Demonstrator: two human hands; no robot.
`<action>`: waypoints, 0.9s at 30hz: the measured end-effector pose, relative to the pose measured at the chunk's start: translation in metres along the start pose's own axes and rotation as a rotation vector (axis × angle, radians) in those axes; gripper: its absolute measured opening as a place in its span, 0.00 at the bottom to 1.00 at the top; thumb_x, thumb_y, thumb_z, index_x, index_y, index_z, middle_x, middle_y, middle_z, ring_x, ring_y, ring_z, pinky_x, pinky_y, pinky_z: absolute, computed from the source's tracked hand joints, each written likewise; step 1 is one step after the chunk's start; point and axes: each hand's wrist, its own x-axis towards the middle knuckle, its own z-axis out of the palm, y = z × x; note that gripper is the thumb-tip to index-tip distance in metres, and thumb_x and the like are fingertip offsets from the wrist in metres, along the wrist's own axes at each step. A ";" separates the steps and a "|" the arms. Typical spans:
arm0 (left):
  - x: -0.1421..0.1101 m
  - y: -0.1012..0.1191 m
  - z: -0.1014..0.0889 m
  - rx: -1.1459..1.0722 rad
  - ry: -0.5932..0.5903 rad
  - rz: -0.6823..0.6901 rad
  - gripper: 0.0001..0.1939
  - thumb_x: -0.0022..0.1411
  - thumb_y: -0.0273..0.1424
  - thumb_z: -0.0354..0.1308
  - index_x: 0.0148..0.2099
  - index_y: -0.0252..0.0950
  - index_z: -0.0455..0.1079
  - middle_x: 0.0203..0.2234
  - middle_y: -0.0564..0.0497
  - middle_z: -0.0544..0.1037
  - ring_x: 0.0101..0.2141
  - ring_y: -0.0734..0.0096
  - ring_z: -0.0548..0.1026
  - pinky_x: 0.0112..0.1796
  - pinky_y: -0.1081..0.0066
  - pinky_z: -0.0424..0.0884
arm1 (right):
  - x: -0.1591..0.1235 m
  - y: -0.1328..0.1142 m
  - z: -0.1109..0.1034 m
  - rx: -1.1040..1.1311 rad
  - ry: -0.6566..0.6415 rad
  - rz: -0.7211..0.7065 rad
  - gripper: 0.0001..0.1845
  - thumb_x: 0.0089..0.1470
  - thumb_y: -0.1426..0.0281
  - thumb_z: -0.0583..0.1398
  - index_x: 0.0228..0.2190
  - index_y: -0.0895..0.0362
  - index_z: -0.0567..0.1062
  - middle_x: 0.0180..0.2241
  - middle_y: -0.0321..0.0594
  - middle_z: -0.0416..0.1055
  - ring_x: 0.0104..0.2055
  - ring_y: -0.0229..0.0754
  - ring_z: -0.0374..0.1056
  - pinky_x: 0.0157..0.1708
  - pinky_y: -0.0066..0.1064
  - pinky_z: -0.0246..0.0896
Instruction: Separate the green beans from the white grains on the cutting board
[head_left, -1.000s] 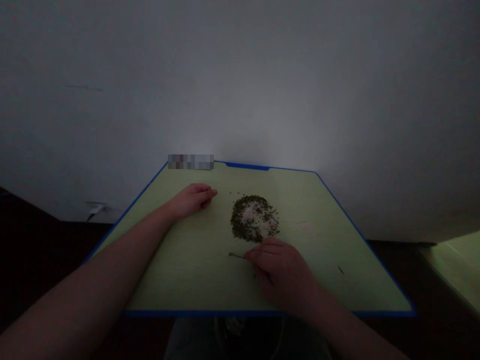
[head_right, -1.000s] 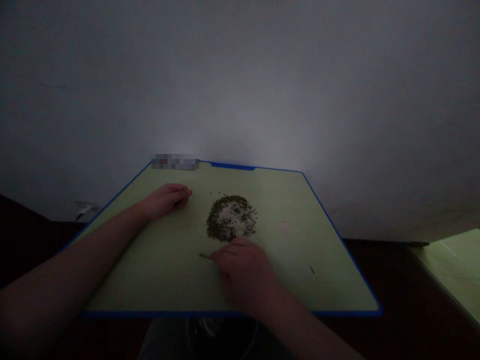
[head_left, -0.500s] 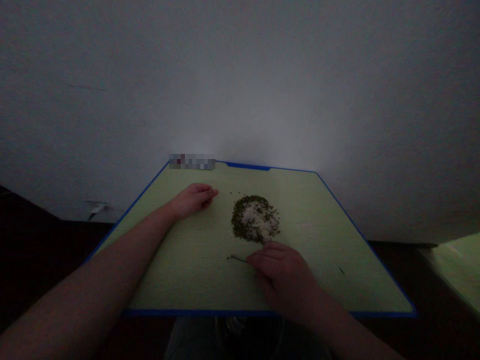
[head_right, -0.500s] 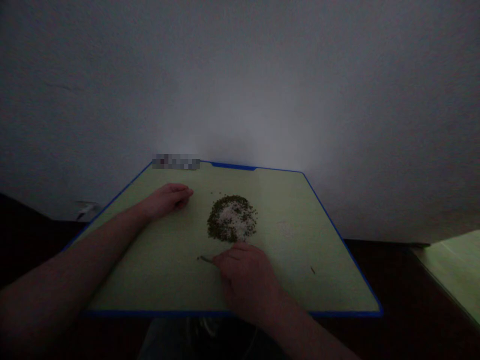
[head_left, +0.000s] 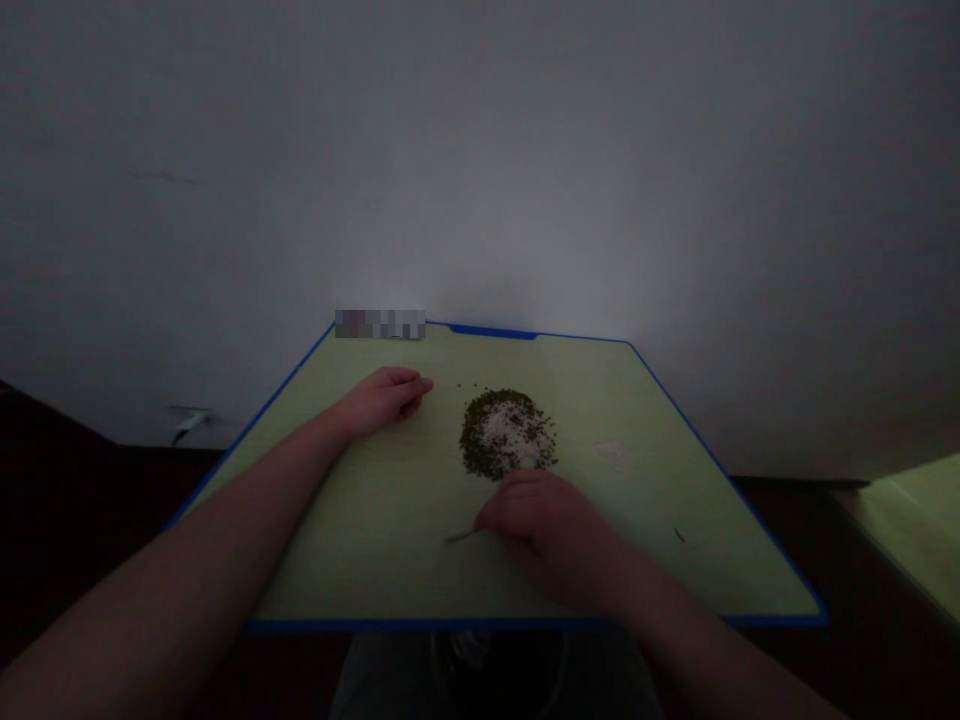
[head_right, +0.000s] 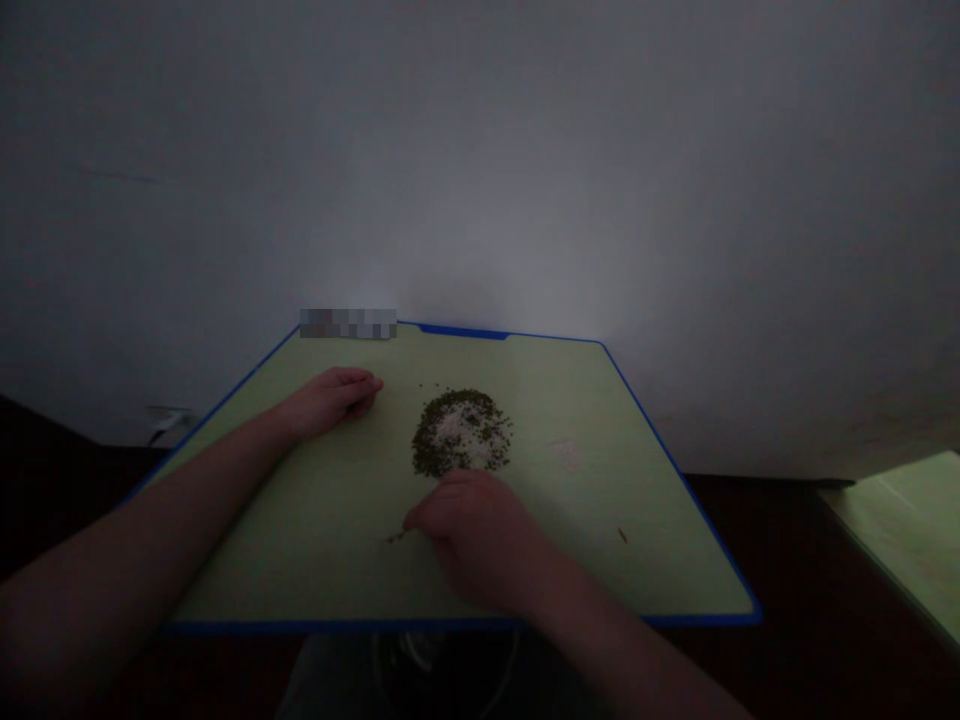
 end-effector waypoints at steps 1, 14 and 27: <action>0.000 0.000 0.000 0.004 0.002 0.002 0.19 0.52 0.44 0.51 0.19 0.35 0.58 0.12 0.57 0.60 0.15 0.80 0.56 0.18 0.74 0.52 | -0.002 0.001 -0.002 0.014 -0.016 -0.006 0.16 0.47 0.81 0.53 0.34 0.58 0.76 0.31 0.39 0.75 0.35 0.38 0.66 0.41 0.31 0.57; 0.004 -0.008 -0.001 0.015 -0.005 0.016 0.20 0.54 0.44 0.50 0.19 0.35 0.58 0.12 0.57 0.60 0.15 0.80 0.56 0.18 0.74 0.52 | -0.059 0.008 -0.023 0.084 0.137 0.500 0.12 0.54 0.71 0.53 0.37 0.53 0.74 0.34 0.38 0.74 0.35 0.39 0.68 0.34 0.31 0.61; 0.002 -0.005 0.000 -0.002 -0.003 0.018 0.19 0.54 0.43 0.51 0.19 0.35 0.58 0.12 0.57 0.59 0.15 0.81 0.55 0.18 0.75 0.51 | -0.038 0.010 0.000 0.294 0.130 0.628 0.13 0.49 0.71 0.55 0.37 0.55 0.75 0.33 0.37 0.76 0.33 0.39 0.70 0.33 0.29 0.64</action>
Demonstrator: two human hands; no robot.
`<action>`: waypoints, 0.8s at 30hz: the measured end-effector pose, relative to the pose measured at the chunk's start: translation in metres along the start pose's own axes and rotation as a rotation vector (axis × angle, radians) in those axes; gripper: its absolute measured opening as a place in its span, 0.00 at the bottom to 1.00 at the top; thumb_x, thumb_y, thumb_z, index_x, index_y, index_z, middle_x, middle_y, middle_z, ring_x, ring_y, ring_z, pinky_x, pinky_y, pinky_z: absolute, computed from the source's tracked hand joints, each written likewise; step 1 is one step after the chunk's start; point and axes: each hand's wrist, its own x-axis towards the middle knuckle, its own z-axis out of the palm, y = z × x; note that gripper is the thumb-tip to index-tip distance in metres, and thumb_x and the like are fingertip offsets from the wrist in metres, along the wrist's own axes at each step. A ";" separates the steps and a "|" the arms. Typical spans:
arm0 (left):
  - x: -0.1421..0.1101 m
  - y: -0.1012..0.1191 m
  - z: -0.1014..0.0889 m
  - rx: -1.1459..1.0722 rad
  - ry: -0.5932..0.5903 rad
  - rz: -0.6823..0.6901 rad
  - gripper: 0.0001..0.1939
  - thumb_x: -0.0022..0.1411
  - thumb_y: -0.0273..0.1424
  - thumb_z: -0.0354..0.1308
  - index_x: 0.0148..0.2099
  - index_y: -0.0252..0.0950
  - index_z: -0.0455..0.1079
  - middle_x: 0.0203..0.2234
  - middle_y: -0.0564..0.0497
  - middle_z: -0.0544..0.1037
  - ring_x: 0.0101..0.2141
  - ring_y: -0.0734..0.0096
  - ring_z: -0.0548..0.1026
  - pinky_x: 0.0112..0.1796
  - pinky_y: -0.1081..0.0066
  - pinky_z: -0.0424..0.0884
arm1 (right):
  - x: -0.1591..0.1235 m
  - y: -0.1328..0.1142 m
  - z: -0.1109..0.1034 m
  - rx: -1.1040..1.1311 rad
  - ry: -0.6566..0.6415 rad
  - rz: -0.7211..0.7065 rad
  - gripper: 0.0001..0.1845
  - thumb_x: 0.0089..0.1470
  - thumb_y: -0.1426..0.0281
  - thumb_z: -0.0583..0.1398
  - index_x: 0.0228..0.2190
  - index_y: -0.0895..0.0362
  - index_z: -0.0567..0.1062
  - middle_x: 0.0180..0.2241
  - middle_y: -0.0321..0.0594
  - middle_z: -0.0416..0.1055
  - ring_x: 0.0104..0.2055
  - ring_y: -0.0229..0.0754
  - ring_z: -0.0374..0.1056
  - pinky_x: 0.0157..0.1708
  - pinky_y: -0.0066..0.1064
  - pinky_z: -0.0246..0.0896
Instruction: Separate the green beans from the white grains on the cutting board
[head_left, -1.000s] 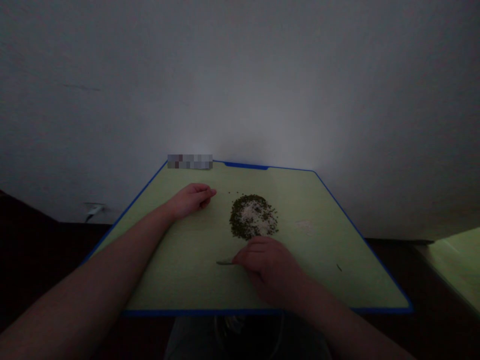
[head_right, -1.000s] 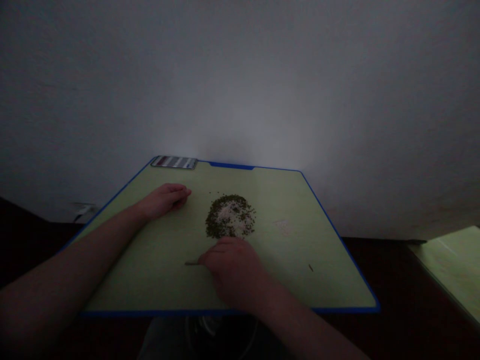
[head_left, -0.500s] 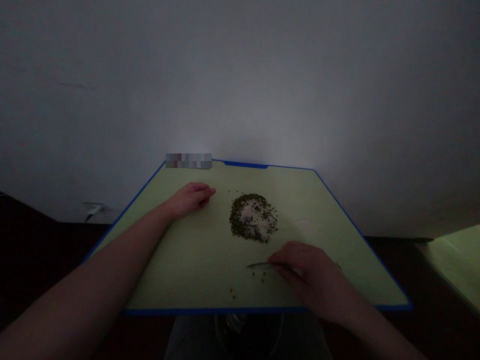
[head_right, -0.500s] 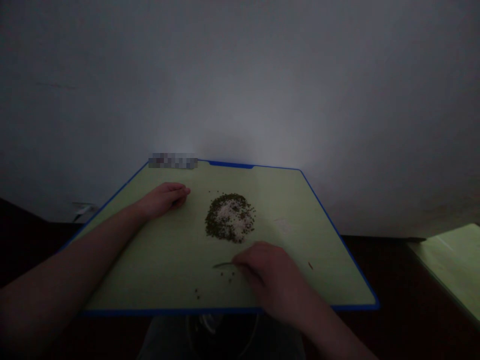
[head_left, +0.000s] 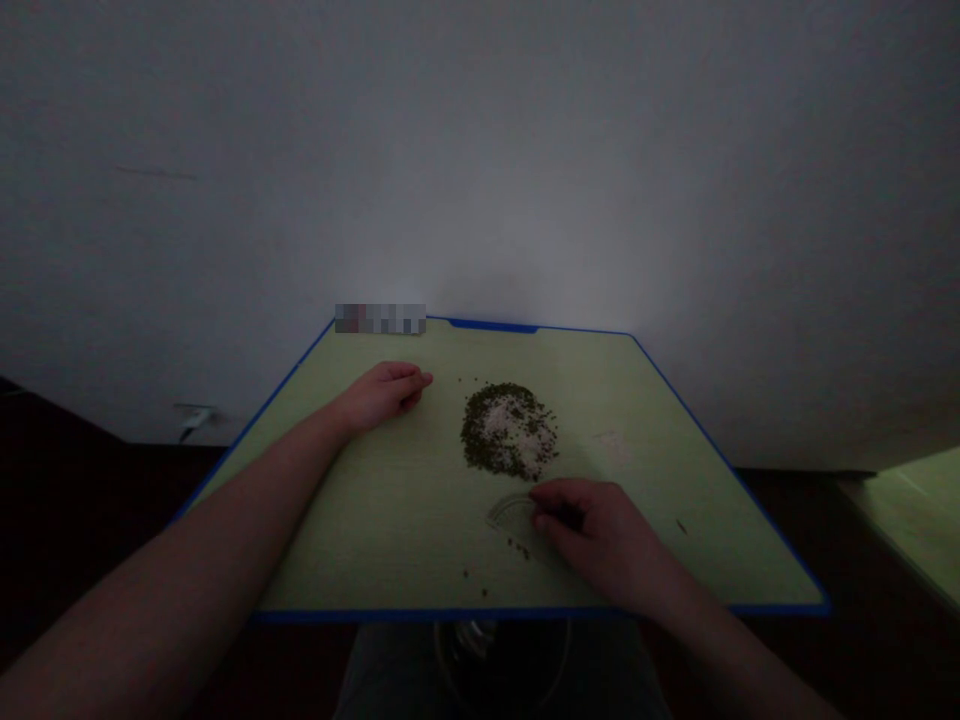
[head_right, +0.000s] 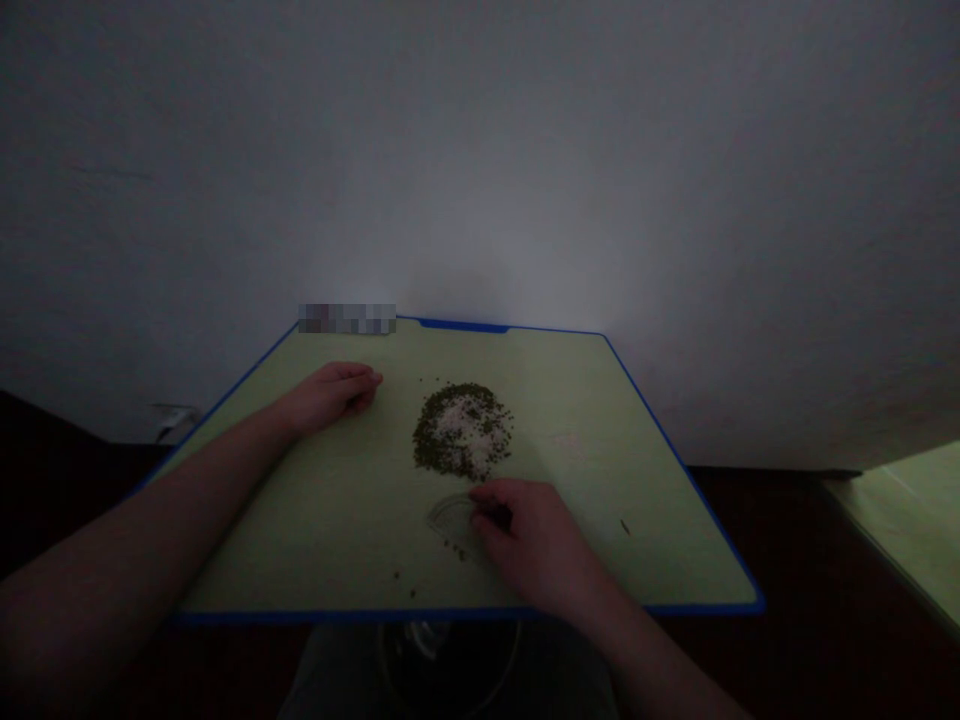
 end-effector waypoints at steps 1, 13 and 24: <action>0.000 0.000 0.000 -0.005 -0.003 -0.002 0.19 0.54 0.43 0.51 0.19 0.35 0.58 0.12 0.58 0.59 0.15 0.81 0.55 0.18 0.75 0.51 | 0.002 -0.003 0.002 -0.011 -0.019 -0.013 0.13 0.49 0.72 0.55 0.38 0.55 0.75 0.33 0.37 0.76 0.33 0.39 0.70 0.33 0.29 0.64; 0.001 -0.004 0.000 0.025 0.002 0.031 0.19 0.54 0.44 0.50 0.20 0.35 0.58 0.12 0.57 0.60 0.15 0.80 0.55 0.19 0.74 0.52 | 0.023 -0.044 0.015 -0.183 -0.278 -0.445 0.18 0.50 0.79 0.52 0.41 0.57 0.74 0.40 0.40 0.74 0.43 0.38 0.66 0.46 0.30 0.57; 0.002 -0.005 -0.001 0.011 -0.002 0.015 0.19 0.54 0.44 0.50 0.20 0.35 0.59 0.12 0.57 0.60 0.15 0.80 0.56 0.18 0.74 0.52 | 0.002 -0.026 0.002 -0.174 -0.255 -0.272 0.16 0.50 0.77 0.53 0.39 0.55 0.75 0.37 0.39 0.74 0.39 0.40 0.68 0.40 0.30 0.60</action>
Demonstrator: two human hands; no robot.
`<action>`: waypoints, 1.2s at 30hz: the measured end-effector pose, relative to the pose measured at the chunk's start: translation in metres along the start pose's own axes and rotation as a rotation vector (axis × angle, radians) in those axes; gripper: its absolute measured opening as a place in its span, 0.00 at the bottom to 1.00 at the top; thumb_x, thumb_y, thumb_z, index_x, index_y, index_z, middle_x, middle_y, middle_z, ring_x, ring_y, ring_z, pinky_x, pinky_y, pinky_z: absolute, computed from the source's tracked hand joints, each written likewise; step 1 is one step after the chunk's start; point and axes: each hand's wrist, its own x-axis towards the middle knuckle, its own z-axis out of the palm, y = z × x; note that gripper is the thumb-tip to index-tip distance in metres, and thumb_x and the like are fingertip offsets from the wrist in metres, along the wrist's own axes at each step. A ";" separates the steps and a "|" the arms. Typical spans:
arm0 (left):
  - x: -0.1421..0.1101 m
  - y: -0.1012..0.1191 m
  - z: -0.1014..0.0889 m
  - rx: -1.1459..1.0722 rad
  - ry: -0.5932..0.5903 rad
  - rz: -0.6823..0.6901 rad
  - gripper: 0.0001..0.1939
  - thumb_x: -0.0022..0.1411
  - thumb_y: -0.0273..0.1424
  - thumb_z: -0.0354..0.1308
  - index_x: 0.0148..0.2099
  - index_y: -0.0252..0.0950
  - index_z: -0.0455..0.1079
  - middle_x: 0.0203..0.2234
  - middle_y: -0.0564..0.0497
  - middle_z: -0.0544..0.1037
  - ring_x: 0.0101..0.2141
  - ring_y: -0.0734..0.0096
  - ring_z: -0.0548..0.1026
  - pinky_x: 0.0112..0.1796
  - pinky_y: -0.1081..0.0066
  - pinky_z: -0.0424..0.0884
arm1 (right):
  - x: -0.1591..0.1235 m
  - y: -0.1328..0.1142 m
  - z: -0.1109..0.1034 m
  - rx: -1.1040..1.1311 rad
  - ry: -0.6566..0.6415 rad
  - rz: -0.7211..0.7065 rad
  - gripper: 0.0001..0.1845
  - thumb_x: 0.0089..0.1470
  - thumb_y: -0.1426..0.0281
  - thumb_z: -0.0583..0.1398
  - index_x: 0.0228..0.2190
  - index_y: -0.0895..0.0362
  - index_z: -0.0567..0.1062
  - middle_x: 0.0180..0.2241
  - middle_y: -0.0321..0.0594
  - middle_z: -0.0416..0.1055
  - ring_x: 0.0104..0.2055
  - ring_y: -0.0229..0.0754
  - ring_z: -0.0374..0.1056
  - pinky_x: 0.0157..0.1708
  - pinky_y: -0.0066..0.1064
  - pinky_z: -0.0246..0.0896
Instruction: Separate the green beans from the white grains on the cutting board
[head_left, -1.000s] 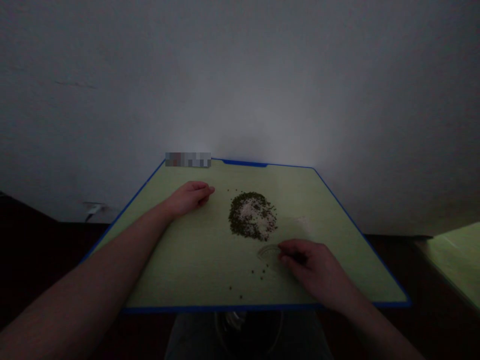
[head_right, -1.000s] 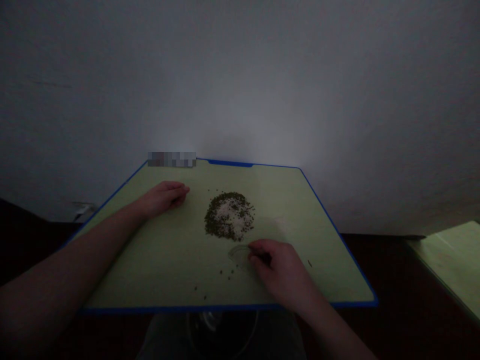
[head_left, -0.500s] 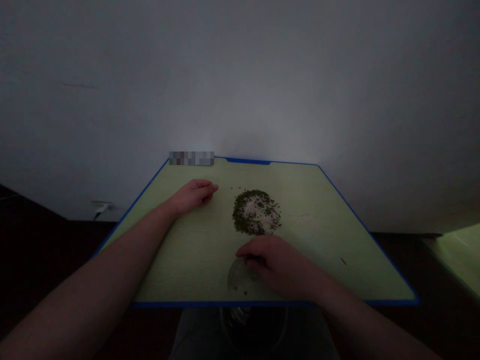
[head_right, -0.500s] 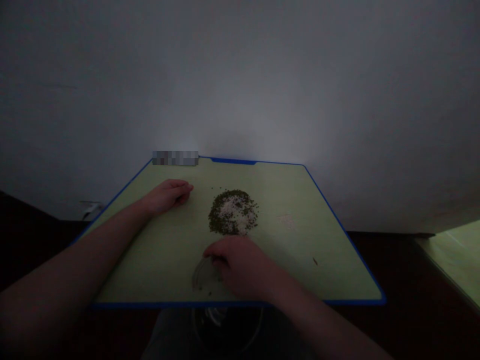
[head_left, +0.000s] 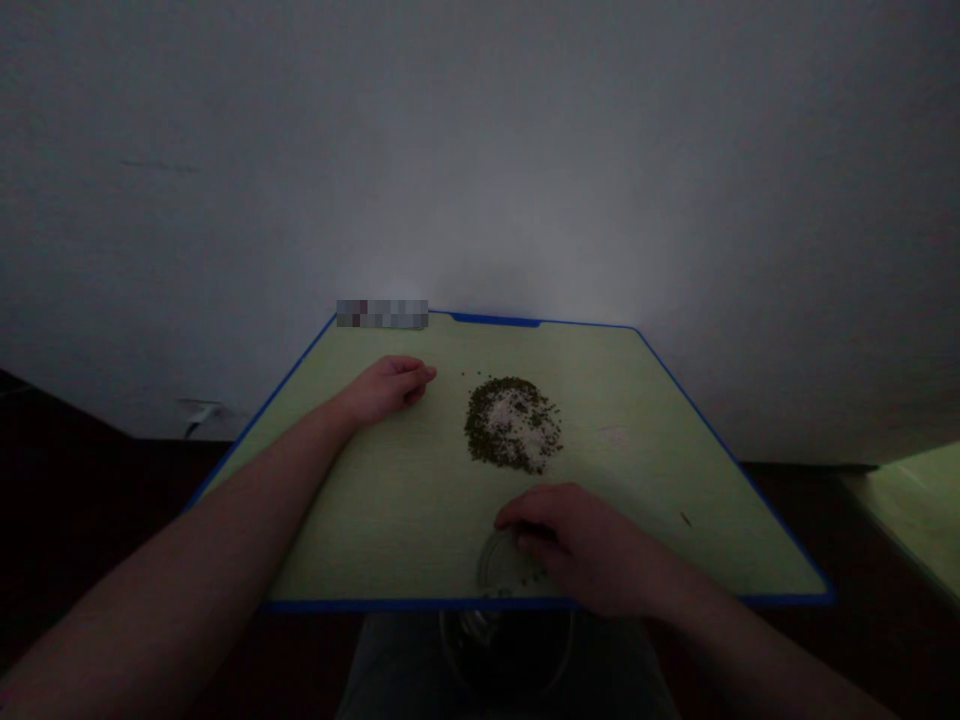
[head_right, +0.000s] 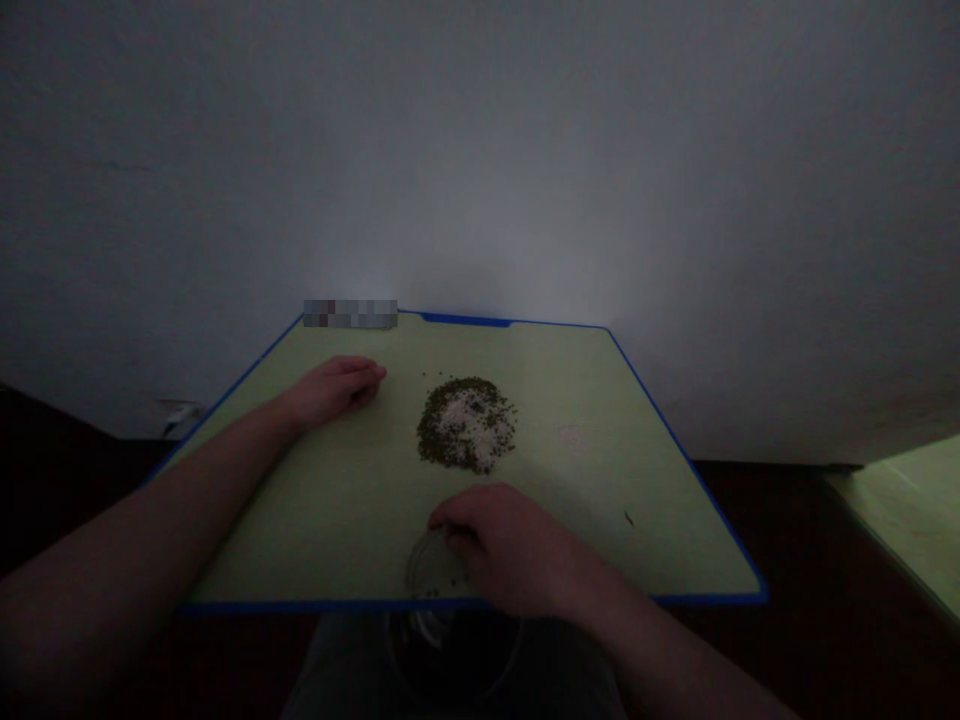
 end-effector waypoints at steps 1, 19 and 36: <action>0.000 0.000 0.000 0.000 0.001 0.003 0.19 0.54 0.44 0.50 0.20 0.35 0.59 0.12 0.57 0.60 0.15 0.80 0.56 0.18 0.74 0.52 | -0.003 0.001 0.000 0.012 0.006 0.015 0.16 0.50 0.77 0.53 0.38 0.55 0.75 0.37 0.39 0.74 0.38 0.40 0.68 0.39 0.30 0.60; -0.003 0.005 0.001 0.045 0.007 0.002 0.19 0.54 0.44 0.50 0.19 0.36 0.58 0.12 0.56 0.60 0.15 0.79 0.55 0.18 0.74 0.52 | -0.034 0.006 0.015 0.123 0.135 0.174 0.14 0.50 0.75 0.54 0.38 0.54 0.75 0.35 0.39 0.75 0.36 0.40 0.69 0.35 0.31 0.63; 0.000 -0.002 0.000 -0.019 -0.005 0.004 0.19 0.54 0.44 0.50 0.20 0.36 0.58 0.12 0.57 0.60 0.14 0.80 0.56 0.18 0.74 0.52 | -0.010 -0.013 0.015 0.094 0.041 -0.080 0.15 0.52 0.79 0.52 0.38 0.55 0.73 0.36 0.38 0.71 0.39 0.37 0.65 0.41 0.29 0.59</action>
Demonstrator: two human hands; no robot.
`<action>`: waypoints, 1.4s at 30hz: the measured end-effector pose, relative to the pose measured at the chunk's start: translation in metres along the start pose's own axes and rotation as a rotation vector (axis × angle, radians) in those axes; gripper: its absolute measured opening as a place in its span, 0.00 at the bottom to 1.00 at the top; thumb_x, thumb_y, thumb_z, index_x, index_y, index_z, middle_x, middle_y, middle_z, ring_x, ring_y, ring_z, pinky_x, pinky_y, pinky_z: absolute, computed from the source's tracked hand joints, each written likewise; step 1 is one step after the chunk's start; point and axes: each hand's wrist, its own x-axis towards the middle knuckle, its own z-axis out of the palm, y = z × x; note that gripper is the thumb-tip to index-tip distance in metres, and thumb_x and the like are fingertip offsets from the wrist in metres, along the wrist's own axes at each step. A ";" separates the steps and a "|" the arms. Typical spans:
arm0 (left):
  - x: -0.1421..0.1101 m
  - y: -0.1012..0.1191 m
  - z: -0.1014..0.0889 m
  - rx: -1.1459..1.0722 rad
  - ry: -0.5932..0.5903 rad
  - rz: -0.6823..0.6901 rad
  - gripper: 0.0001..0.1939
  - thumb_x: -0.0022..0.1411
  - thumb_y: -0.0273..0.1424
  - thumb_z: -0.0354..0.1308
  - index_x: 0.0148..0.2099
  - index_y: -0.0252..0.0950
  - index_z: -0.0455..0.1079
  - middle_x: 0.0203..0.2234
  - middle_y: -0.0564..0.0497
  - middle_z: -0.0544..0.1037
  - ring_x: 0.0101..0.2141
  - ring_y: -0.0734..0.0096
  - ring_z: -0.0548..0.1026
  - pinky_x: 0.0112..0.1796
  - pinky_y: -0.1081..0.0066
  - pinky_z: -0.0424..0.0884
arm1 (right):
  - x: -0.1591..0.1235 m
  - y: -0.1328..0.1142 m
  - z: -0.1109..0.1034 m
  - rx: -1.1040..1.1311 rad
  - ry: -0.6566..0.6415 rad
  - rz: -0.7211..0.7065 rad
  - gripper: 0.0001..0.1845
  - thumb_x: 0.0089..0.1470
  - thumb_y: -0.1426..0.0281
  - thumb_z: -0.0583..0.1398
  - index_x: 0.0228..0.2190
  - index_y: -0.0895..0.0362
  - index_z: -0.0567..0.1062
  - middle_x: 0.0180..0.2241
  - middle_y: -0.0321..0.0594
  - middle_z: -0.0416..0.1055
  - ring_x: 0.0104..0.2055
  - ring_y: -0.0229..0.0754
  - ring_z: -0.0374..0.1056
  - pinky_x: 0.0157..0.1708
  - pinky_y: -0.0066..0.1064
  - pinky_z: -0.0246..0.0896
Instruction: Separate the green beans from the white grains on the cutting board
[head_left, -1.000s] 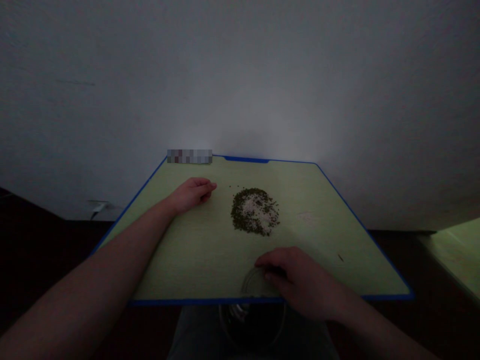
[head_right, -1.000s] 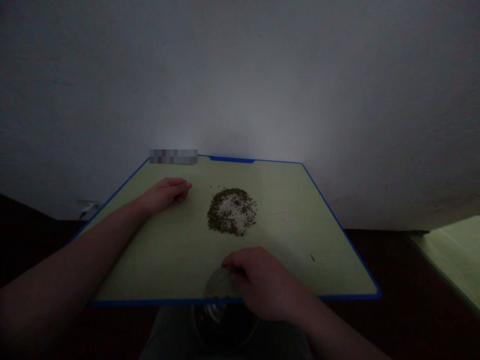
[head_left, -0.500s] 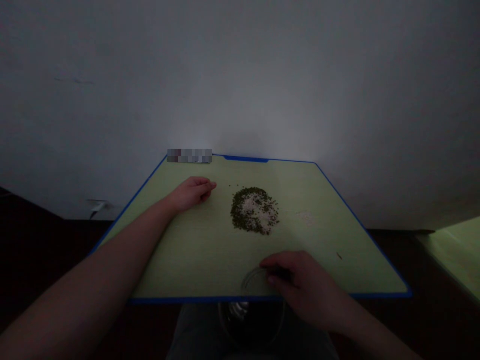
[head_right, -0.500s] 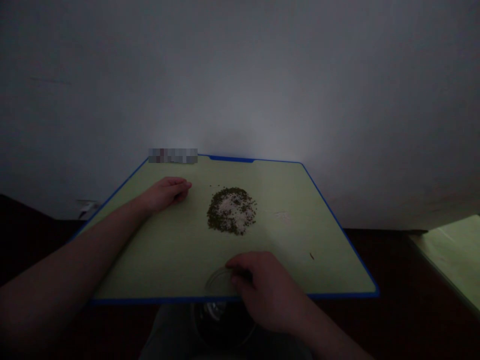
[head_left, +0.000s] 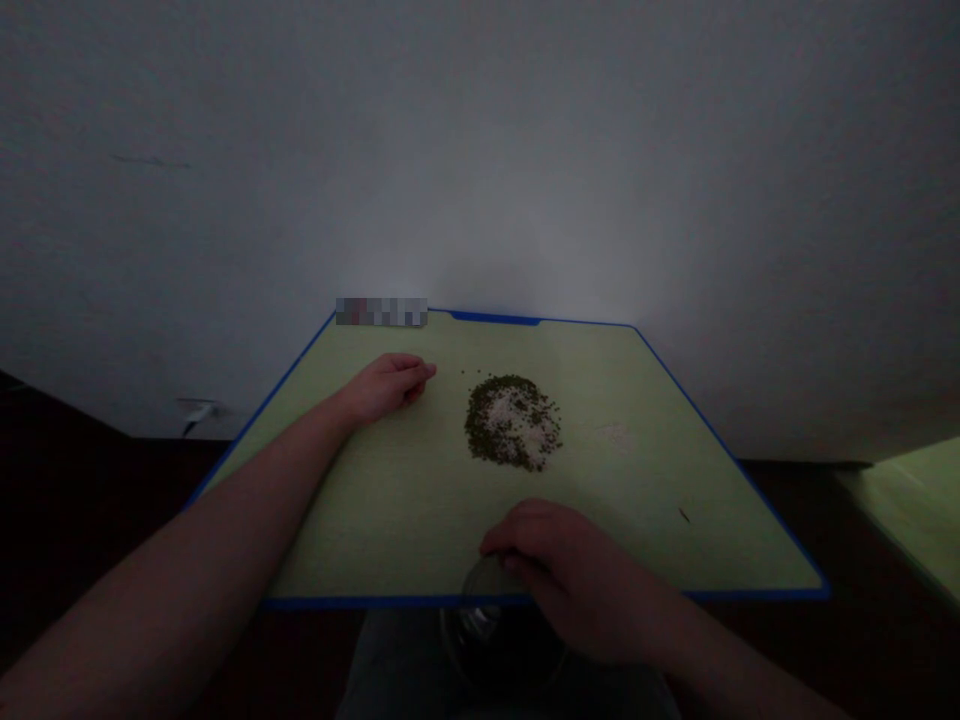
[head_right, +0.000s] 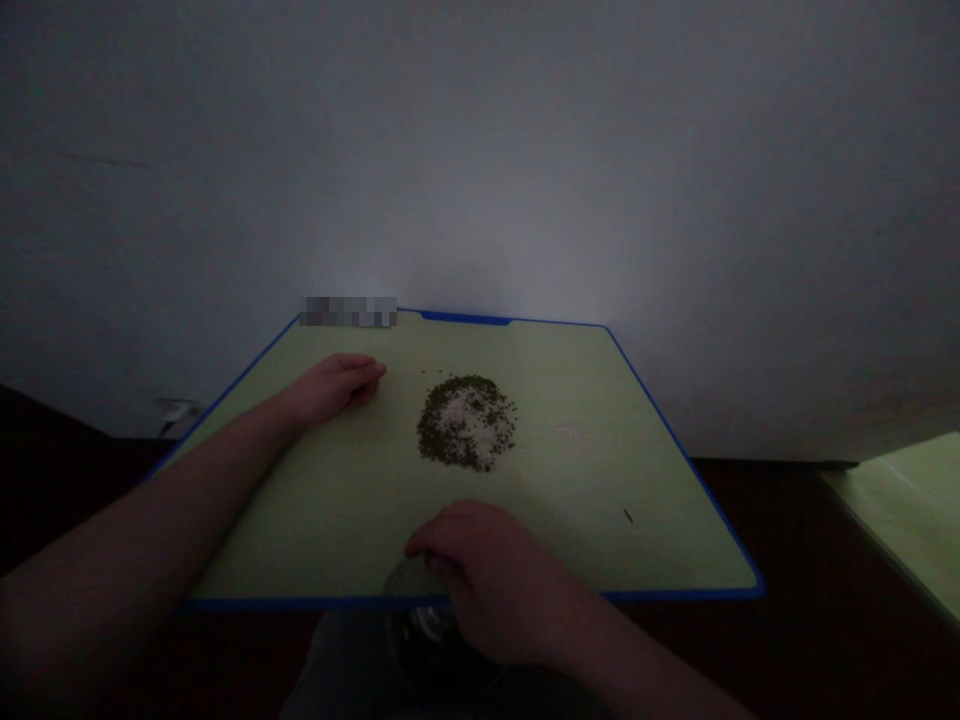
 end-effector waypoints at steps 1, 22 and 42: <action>0.000 -0.001 0.000 -0.009 0.004 -0.003 0.19 0.54 0.44 0.50 0.20 0.36 0.58 0.12 0.57 0.60 0.14 0.80 0.56 0.18 0.74 0.52 | -0.005 0.002 -0.001 0.009 0.007 0.007 0.15 0.52 0.79 0.52 0.38 0.55 0.73 0.36 0.38 0.71 0.39 0.37 0.65 0.41 0.29 0.59; 0.001 0.001 0.001 0.009 0.017 0.016 0.19 0.54 0.43 0.50 0.19 0.35 0.58 0.12 0.58 0.60 0.15 0.80 0.56 0.18 0.74 0.52 | 0.047 -0.023 0.064 -0.728 0.226 -0.059 0.15 0.50 0.79 0.54 0.41 0.69 0.69 0.36 0.56 0.69 0.35 0.45 0.63 0.31 0.36 0.62; -0.001 0.005 0.001 0.044 0.013 -0.006 0.19 0.54 0.43 0.49 0.19 0.36 0.58 0.12 0.57 0.60 0.15 0.80 0.56 0.18 0.74 0.53 | -0.002 0.014 0.048 -0.839 0.418 0.033 0.19 0.43 0.83 0.57 0.41 0.68 0.71 0.36 0.52 0.72 0.35 0.46 0.66 0.34 0.35 0.65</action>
